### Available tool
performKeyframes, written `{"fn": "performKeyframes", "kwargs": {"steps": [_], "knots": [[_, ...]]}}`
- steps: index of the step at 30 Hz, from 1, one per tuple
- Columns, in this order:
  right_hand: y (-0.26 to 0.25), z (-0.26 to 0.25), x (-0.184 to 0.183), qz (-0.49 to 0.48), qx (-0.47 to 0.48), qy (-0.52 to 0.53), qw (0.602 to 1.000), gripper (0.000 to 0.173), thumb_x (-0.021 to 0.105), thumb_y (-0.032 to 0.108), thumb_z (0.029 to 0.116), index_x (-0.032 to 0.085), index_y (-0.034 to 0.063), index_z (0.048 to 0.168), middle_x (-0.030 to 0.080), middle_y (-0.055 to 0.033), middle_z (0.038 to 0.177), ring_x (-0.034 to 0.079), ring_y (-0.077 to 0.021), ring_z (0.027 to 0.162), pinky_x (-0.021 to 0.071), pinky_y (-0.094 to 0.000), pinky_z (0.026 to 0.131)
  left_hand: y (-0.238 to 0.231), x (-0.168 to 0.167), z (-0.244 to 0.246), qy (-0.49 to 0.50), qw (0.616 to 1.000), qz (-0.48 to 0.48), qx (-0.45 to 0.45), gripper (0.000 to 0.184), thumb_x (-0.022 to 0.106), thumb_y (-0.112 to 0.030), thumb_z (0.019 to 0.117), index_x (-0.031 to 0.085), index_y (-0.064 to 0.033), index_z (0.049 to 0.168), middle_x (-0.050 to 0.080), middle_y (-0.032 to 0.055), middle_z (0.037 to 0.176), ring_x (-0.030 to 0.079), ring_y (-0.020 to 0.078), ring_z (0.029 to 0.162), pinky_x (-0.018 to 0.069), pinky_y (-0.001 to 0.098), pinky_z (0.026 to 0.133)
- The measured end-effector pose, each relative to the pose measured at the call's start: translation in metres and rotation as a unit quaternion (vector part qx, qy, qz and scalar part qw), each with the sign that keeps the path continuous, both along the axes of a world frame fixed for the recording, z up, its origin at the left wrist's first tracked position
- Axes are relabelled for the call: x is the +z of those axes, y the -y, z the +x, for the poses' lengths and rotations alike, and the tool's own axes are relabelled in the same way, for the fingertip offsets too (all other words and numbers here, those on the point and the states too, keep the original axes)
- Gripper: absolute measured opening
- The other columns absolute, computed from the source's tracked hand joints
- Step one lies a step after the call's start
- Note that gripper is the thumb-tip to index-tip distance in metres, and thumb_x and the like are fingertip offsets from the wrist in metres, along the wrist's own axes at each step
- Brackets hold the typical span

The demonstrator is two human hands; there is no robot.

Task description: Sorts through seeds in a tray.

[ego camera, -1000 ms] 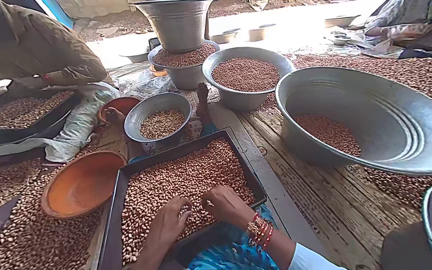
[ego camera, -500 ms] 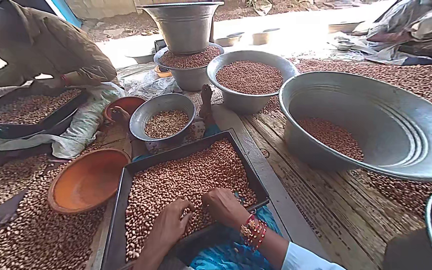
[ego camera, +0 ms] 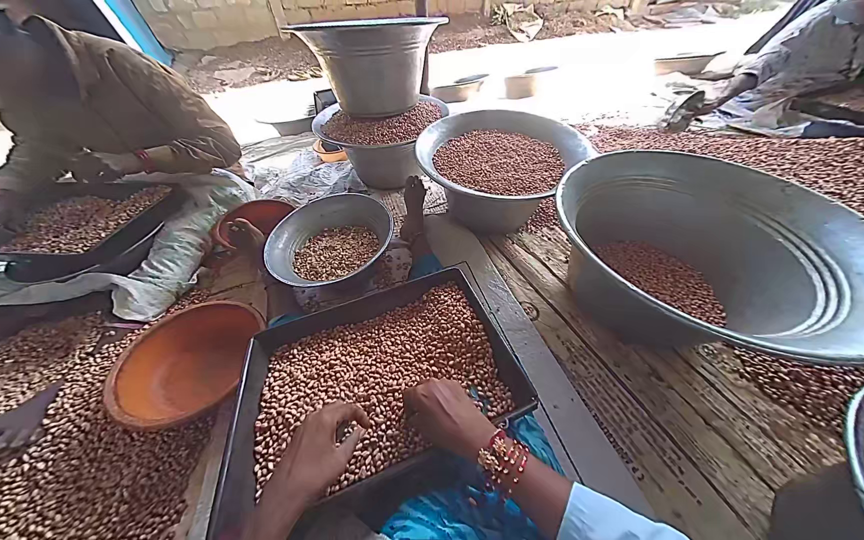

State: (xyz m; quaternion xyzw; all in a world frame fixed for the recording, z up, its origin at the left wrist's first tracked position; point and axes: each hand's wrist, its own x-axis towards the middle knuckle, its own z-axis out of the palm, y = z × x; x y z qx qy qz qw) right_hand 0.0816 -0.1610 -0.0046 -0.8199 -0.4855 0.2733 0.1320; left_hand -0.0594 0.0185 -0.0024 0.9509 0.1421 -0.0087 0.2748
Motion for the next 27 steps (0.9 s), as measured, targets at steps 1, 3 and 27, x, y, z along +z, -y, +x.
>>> {"fn": "performKeyframes", "kwargs": {"steps": [1,3,27], "knots": [[-0.001,0.000,0.000,-0.003,0.001,-0.003,1.000,0.022,0.058,0.015,0.1012,0.068,-0.0007,0.113,0.071,-0.0233,0.104,0.069,-0.0417,0.102,0.0515,-0.0597,0.085,0.005,-0.002,0.000,-0.035,0.999,0.032,-0.004,0.016,0.071,-0.009,0.0914,0.078,-0.0058,0.106,0.073,0.0166,0.098,0.070,0.0335,0.087,0.0560,0.0530,0.082],[-0.001,-0.001,-0.001,-0.007,0.002,-0.006,1.000,0.022,0.058,0.016,0.1010,0.068,-0.0004,0.113,0.071,-0.0230,0.104,0.068,-0.0415,0.103,0.0509,-0.0599,0.085,0.013,-0.009,0.002,-0.082,0.994,0.065,-0.001,0.018,0.073,-0.013,0.0928,0.077,-0.0046,0.108,0.073,0.0198,0.105,0.071,0.0385,0.101,0.0553,0.0559,0.091],[0.029,0.036,0.054,-0.012,-0.074,-0.040,0.996,0.041,0.064,0.029,0.1021,0.063,0.0015,0.132,0.069,-0.0224,0.121,0.066,-0.0395,0.114,0.0505,-0.0585,0.097,-0.063,0.035,0.076,-0.084,0.990,-0.098,-0.060,0.032,0.066,-0.013,0.1001,0.065,-0.0046,0.131,0.072,0.0136,0.121,0.071,0.0245,0.108,0.0531,0.0448,0.100]]}}
